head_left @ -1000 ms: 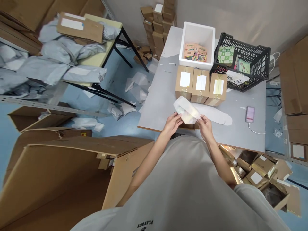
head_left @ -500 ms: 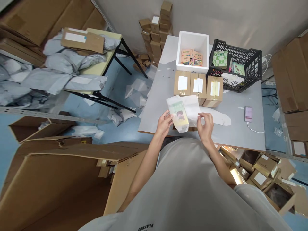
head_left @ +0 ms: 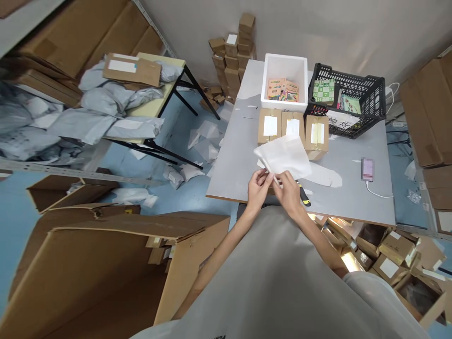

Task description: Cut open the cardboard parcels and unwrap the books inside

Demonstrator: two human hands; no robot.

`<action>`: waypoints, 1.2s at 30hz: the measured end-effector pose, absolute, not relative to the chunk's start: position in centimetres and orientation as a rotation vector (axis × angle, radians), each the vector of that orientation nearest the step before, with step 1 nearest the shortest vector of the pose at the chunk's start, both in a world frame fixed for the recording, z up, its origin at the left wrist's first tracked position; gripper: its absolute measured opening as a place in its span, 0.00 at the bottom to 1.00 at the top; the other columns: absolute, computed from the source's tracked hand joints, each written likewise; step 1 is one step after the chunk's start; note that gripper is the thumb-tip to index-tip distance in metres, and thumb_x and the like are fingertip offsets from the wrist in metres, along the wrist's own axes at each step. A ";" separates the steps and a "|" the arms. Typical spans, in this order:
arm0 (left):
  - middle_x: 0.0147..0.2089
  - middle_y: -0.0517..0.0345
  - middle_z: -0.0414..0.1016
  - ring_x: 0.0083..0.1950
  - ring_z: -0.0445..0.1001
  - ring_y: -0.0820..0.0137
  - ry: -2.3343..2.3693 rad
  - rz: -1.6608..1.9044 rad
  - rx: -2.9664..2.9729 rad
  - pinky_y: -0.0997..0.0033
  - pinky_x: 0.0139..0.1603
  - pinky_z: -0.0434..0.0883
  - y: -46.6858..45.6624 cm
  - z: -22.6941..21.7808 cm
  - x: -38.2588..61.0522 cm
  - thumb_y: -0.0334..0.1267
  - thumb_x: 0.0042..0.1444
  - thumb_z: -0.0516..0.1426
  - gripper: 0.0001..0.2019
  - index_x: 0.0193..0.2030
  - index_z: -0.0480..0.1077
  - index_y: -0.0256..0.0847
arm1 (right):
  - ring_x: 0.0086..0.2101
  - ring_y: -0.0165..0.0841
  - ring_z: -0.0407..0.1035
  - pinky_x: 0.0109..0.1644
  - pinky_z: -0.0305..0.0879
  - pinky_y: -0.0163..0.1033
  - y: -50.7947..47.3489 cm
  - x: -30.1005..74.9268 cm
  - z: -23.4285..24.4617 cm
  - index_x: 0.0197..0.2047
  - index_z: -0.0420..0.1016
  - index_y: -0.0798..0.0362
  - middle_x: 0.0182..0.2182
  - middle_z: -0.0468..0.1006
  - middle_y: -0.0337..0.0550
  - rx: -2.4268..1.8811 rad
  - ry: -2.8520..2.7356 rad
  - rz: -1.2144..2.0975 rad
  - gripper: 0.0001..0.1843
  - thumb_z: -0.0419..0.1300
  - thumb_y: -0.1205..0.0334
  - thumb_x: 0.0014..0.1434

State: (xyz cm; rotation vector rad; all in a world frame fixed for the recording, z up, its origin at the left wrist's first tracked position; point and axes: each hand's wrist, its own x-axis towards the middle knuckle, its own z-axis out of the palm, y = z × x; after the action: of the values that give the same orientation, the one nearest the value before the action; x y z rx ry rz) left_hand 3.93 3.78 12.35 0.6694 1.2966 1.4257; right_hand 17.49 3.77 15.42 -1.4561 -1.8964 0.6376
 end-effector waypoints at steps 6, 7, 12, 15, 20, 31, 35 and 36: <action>0.45 0.51 0.87 0.48 0.85 0.59 1.344 1.427 0.501 0.65 0.48 0.78 4.0 13.0 2.1 0.51 0.52 0.75 0.21 0.46 0.79 0.40 | 0.59 0.48 0.78 0.67 0.76 0.53 3.8 17.1 15.4 0.57 0.85 0.47 0.57 0.84 0.54 -1.338 -1.986 0.663 0.13 0.65 0.54 0.74; 0.45 0.51 0.88 0.47 0.86 0.59 1.309 1.408 0.492 0.65 0.48 0.79 4.1 13.0 1.6 0.50 0.51 0.75 0.22 0.46 0.80 0.39 | 0.60 0.49 0.78 0.68 0.76 0.55 4.1 17.5 15.2 0.59 0.84 0.48 0.58 0.84 0.55 -1.382 -1.906 0.665 0.15 0.65 0.52 0.75; 0.50 0.49 0.89 0.52 0.88 0.54 1.171 1.293 0.459 0.62 0.52 0.82 4.1 12.9 -0.4 0.50 0.49 0.75 0.24 0.49 0.81 0.39 | 0.53 0.47 0.83 0.60 0.81 0.52 5.3 18.2 14.1 0.51 0.84 0.48 0.52 0.88 0.52 -1.395 -1.610 0.966 0.18 0.67 0.43 0.71; 0.58 0.43 0.87 0.62 0.85 0.50 1.243 1.243 0.532 0.58 0.58 0.83 4.1 12.3 -0.5 0.52 0.54 0.74 0.27 0.55 0.79 0.40 | 0.48 0.44 0.84 0.57 0.82 0.50 4.9 17.5 14.1 0.41 0.80 0.46 0.47 0.89 0.48 -1.356 -1.519 1.021 0.14 0.65 0.46 0.70; 0.75 0.40 0.76 0.77 0.76 0.50 1.325 1.264 0.711 0.53 0.73 0.77 3.6 12.7 1.2 0.53 0.60 0.74 0.31 0.66 0.75 0.44 | 0.51 0.44 0.83 0.56 0.80 0.49 3.7 16.7 15.4 0.45 0.79 0.46 0.51 0.86 0.51 -1.434 -1.638 0.716 0.08 0.59 0.55 0.74; 0.38 0.56 0.85 0.39 0.82 0.63 1.159 1.281 0.657 0.69 0.37 0.78 3.9 15.4 1.5 0.59 0.56 0.74 0.23 0.44 0.84 0.41 | 0.51 0.48 0.78 0.58 0.79 0.53 3.4 16.0 15.5 0.46 0.75 0.45 0.46 0.82 0.51 -1.467 -1.725 0.555 0.06 0.64 0.53 0.72; 0.42 0.52 0.87 0.42 0.85 0.60 1.138 1.269 0.577 0.65 0.42 0.81 3.8 15.2 0.6 0.58 0.53 0.77 0.25 0.47 0.85 0.40 | 0.43 0.43 0.79 0.53 0.80 0.51 5.1 18.2 15.0 0.47 0.73 0.46 0.44 0.84 0.48 -1.482 -1.489 0.661 0.06 0.60 0.55 0.72; 0.43 0.52 0.88 0.43 0.85 0.59 1.139 1.279 0.547 0.64 0.44 0.81 3.8 15.1 0.3 0.58 0.52 0.77 0.26 0.48 0.85 0.40 | 0.42 0.42 0.79 0.51 0.80 0.50 5.6 19.0 14.8 0.47 0.73 0.46 0.43 0.84 0.47 -1.503 -1.430 0.678 0.06 0.59 0.55 0.71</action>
State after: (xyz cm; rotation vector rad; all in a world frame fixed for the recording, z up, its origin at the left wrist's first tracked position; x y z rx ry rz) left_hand 0.31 3.79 15.11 0.5475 1.1389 1.2792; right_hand 19.00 5.55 14.77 -1.5034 -1.4298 0.6777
